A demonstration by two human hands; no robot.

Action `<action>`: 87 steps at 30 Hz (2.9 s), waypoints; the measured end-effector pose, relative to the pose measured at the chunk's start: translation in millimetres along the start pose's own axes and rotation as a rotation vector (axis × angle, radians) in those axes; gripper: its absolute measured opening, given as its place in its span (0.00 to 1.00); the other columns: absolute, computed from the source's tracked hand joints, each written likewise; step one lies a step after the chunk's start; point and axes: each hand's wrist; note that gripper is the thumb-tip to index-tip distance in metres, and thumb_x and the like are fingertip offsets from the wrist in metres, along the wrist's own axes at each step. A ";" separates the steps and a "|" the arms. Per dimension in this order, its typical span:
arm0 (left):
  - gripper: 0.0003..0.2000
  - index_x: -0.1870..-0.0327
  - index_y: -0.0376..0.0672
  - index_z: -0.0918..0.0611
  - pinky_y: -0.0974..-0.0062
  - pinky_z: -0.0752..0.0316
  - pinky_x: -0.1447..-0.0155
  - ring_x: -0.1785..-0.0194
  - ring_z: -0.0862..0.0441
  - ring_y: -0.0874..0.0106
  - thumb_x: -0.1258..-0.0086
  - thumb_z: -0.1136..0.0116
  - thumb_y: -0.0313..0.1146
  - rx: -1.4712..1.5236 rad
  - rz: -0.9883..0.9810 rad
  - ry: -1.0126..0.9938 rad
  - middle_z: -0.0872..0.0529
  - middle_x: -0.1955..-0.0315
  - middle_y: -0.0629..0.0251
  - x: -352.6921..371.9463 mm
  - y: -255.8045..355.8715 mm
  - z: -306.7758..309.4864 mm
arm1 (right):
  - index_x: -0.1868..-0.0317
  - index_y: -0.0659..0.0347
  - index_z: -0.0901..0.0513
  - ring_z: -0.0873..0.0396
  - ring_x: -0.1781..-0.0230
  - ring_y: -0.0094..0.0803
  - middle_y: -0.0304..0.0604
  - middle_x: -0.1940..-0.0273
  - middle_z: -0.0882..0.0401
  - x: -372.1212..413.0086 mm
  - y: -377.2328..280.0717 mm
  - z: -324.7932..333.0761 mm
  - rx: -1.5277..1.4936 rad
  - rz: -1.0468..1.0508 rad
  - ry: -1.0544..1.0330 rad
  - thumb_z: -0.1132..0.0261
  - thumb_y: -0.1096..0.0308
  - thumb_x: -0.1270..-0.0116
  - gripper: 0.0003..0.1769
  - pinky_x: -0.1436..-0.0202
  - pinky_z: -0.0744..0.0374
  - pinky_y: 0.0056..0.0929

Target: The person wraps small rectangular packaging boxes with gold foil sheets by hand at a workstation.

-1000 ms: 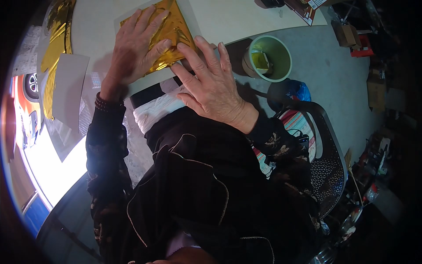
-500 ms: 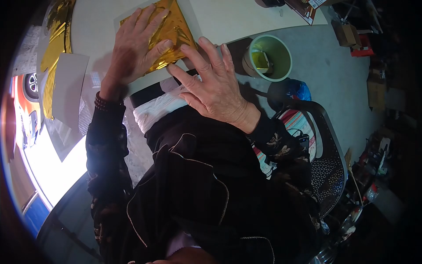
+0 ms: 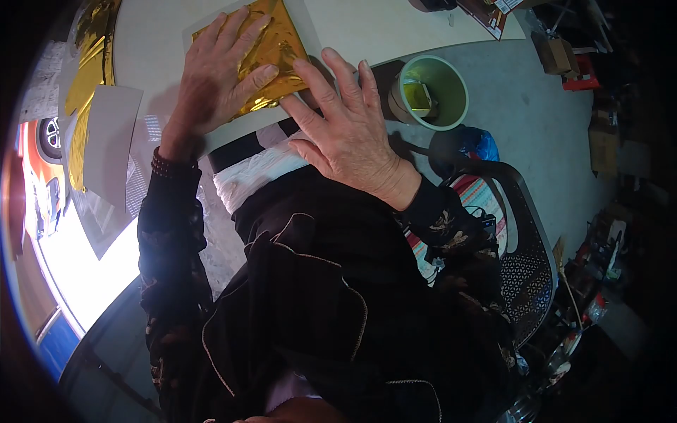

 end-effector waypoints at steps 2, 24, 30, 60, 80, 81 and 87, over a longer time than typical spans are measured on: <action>0.39 0.27 0.38 0.26 0.43 0.39 0.23 0.25 0.34 0.37 0.29 0.40 0.62 -0.010 -0.007 0.002 0.31 0.27 0.37 -0.1 0.0 0.0 | 0.35 0.49 0.17 0.50 0.17 0.60 0.50 0.19 0.41 -1.1 0.3 2.1 0.010 -0.018 -0.005 0.22 0.52 0.40 0.33 0.20 0.49 0.69; 0.37 0.22 0.51 0.28 0.46 0.39 0.22 0.23 0.34 0.42 0.26 0.43 0.64 -0.040 -0.084 0.182 0.29 0.24 0.50 -0.7 -4.0 -13.3 | 0.38 0.47 0.16 0.46 0.18 0.57 0.48 0.22 0.37 3.9 0.7 -2.2 -0.112 0.047 0.084 0.19 0.58 0.46 0.33 0.22 0.44 0.71; 0.48 0.31 0.35 0.23 0.44 0.37 0.25 0.28 0.32 0.37 0.42 0.33 0.70 -0.030 -0.039 0.025 0.28 0.31 0.36 -3.8 4.6 7.7 | 0.37 0.46 0.16 0.47 0.18 0.59 0.50 0.22 0.35 3.6 0.7 -4.6 -0.103 0.045 0.078 0.20 0.58 0.45 0.33 0.20 0.46 0.69; 0.38 0.21 0.53 0.29 0.46 0.42 0.21 0.22 0.36 0.43 0.25 0.46 0.65 0.010 -0.068 0.190 0.31 0.23 0.50 4.0 -11.0 -21.3 | 0.55 0.63 0.09 0.19 0.62 0.36 0.41 0.64 0.15 -10.0 -32.1 59.4 -0.887 -0.032 0.100 0.27 0.79 0.45 0.15 0.57 0.22 0.32; 0.39 0.25 0.42 0.28 0.45 0.41 0.22 0.24 0.36 0.38 0.29 0.41 0.60 0.070 0.010 -0.001 0.33 0.26 0.37 1.1 0.3 6.1 | 0.46 0.59 0.17 0.16 0.69 0.43 0.44 0.70 0.16 -26.8 -10.2 26.3 -0.232 0.024 -0.101 0.30 0.68 0.31 0.14 0.64 0.21 0.43; 0.39 0.25 0.42 0.28 0.45 0.41 0.22 0.24 0.36 0.38 0.29 0.41 0.60 0.066 0.010 -0.003 0.33 0.25 0.37 1.1 0.3 6.1 | 0.46 0.59 0.17 0.16 0.70 0.42 0.43 0.71 0.17 -27.6 -10.7 26.4 -0.220 0.029 -0.102 0.30 0.68 0.31 0.15 0.65 0.21 0.43; 0.39 0.24 0.41 0.28 0.45 0.42 0.21 0.23 0.37 0.39 0.28 0.43 0.61 0.069 0.018 -0.014 0.33 0.25 0.37 1.3 -0.1 4.7 | 0.42 0.60 0.19 0.17 0.73 0.40 0.42 0.73 0.18 -26.9 -16.2 26.8 -0.109 0.060 -0.109 0.29 0.68 0.32 0.19 0.66 0.21 0.42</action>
Point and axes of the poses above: each hand's wrist, its own x-axis away from the middle knuckle, its own z-axis out of the back of the hand, y = z × x
